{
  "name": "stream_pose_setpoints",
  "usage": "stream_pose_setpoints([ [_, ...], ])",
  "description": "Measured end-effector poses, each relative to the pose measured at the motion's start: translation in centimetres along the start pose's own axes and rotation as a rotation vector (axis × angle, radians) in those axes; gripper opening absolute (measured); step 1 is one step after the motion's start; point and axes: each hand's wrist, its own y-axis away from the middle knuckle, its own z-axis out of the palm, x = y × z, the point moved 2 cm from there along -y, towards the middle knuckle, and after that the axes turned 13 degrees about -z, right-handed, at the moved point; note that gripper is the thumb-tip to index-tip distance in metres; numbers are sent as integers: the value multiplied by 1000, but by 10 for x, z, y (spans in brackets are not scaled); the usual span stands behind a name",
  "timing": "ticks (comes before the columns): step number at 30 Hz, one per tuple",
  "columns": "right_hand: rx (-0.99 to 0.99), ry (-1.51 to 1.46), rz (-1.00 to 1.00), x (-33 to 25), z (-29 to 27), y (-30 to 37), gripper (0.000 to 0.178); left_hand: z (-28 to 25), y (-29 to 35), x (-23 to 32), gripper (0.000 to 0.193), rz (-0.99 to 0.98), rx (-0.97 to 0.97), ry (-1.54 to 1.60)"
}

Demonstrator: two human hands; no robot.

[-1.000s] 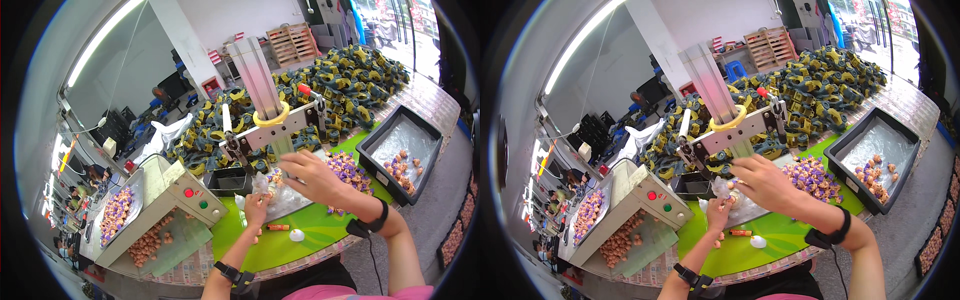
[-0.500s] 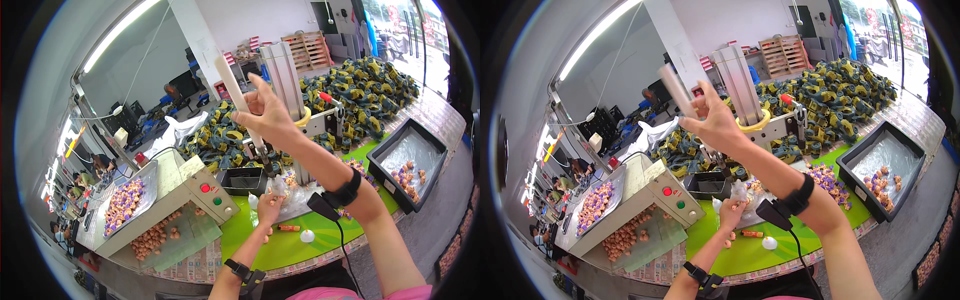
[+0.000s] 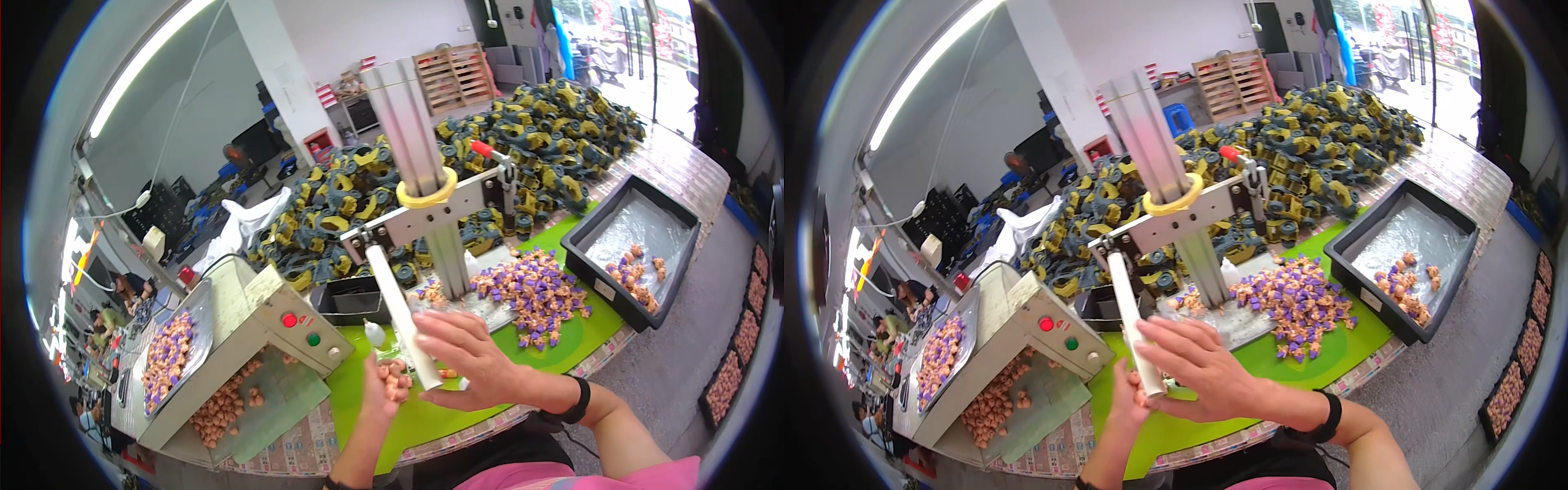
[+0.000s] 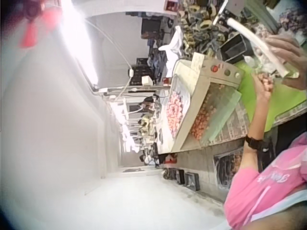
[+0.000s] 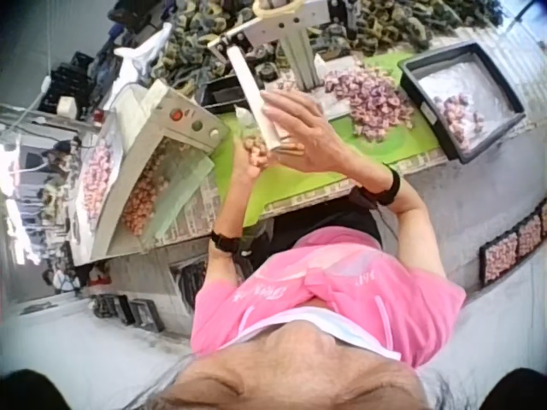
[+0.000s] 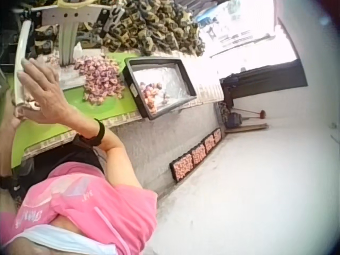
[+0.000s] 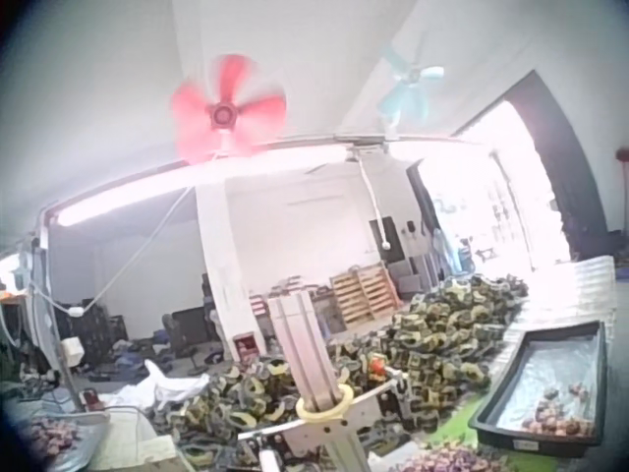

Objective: Applying adhesive and manually assembling small plastic toy head components in a manufacturing facility.

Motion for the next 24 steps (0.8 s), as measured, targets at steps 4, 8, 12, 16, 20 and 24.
stream_pose_setpoints([
  [4,37,76,406,3,7,80,69,-25,39,-23,29,-128,-230,16],
  [8,-90,23,723,-7,33,146,69,-21,67,-60,21,-186,-174,105],
  [12,-125,-220,784,0,65,170,60,-12,76,-88,23,-245,-241,158],
  [16,-53,-194,859,2,75,185,45,-14,67,-116,41,-269,-374,320],
  [20,-3,-230,877,-12,40,157,47,-14,66,-125,40,-248,-319,353],
  [24,-108,-304,916,-23,9,157,55,-16,62,-128,40,-338,-304,445],
])
